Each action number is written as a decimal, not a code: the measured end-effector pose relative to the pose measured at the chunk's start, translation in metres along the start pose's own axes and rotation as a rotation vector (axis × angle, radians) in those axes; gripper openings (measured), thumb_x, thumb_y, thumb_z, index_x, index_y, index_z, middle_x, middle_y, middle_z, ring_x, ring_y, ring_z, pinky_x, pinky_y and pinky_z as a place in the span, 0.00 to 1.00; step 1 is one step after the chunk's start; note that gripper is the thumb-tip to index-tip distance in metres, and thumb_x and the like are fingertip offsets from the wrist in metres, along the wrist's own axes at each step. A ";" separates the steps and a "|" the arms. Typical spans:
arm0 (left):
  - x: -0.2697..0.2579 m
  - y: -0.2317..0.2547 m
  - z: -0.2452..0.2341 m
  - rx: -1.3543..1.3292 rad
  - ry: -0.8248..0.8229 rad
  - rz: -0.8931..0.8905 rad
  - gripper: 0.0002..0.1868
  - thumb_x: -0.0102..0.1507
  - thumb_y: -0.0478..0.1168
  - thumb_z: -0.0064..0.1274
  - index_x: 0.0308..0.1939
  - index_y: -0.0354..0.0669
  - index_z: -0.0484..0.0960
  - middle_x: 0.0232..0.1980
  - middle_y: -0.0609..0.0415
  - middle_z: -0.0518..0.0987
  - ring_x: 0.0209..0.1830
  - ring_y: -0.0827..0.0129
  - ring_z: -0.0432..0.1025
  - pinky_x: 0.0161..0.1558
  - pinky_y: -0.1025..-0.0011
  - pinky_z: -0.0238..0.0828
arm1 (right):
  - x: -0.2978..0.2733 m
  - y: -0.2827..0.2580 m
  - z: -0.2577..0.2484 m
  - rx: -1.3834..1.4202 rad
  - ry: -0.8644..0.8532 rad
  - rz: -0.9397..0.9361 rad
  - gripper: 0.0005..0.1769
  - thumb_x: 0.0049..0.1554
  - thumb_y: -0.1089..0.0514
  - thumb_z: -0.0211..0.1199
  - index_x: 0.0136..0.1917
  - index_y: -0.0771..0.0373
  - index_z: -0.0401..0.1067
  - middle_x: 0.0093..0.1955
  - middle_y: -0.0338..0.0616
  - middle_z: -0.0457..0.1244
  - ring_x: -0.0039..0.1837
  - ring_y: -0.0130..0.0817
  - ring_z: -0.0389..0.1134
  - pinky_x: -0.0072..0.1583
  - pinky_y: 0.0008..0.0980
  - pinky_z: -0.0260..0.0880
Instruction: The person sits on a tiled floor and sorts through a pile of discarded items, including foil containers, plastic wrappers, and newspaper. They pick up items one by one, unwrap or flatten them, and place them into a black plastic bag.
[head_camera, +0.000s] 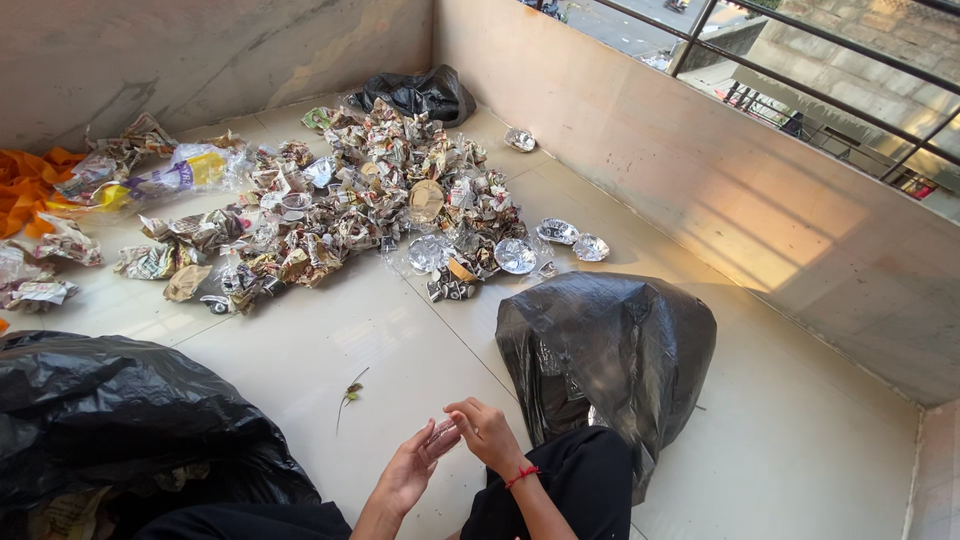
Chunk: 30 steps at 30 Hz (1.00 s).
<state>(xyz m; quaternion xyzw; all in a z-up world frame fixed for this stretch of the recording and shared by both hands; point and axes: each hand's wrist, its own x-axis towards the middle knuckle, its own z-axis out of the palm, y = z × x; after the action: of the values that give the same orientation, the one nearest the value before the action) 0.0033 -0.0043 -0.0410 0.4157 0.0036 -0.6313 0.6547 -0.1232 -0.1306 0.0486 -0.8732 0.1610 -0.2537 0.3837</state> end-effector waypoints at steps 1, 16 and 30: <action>0.005 -0.003 -0.005 -0.023 0.026 -0.031 0.28 0.64 0.56 0.49 0.61 0.42 0.82 0.58 0.48 0.85 0.71 0.68 0.69 0.77 0.55 0.29 | 0.000 -0.001 -0.001 -0.002 -0.004 -0.047 0.16 0.66 0.50 0.55 0.51 0.63 0.77 0.44 0.46 0.70 0.42 0.41 0.72 0.44 0.35 0.71; 0.003 0.014 -0.016 -0.157 0.054 0.008 0.21 0.68 0.47 0.41 0.51 0.35 0.81 0.48 0.46 0.86 0.54 0.57 0.80 0.59 0.71 0.60 | 0.003 -0.006 -0.006 0.001 -0.046 -0.165 0.11 0.63 0.54 0.62 0.52 0.62 0.78 0.52 0.45 0.71 0.51 0.42 0.74 0.51 0.36 0.74; -0.020 0.015 0.019 0.453 -0.002 0.198 0.24 0.60 0.43 0.58 0.58 0.37 0.86 0.52 0.51 0.88 0.60 0.67 0.75 0.70 0.66 0.58 | -0.002 0.039 0.008 0.416 -0.009 0.422 0.40 0.60 0.28 0.36 0.64 0.55 0.75 0.49 0.42 0.72 0.39 0.27 0.71 0.34 0.22 0.70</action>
<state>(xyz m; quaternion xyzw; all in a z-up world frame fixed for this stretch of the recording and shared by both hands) 0.0017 -0.0001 -0.0101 0.5499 -0.1795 -0.5491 0.6033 -0.1235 -0.1508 0.0144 -0.7241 0.2820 -0.1919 0.5995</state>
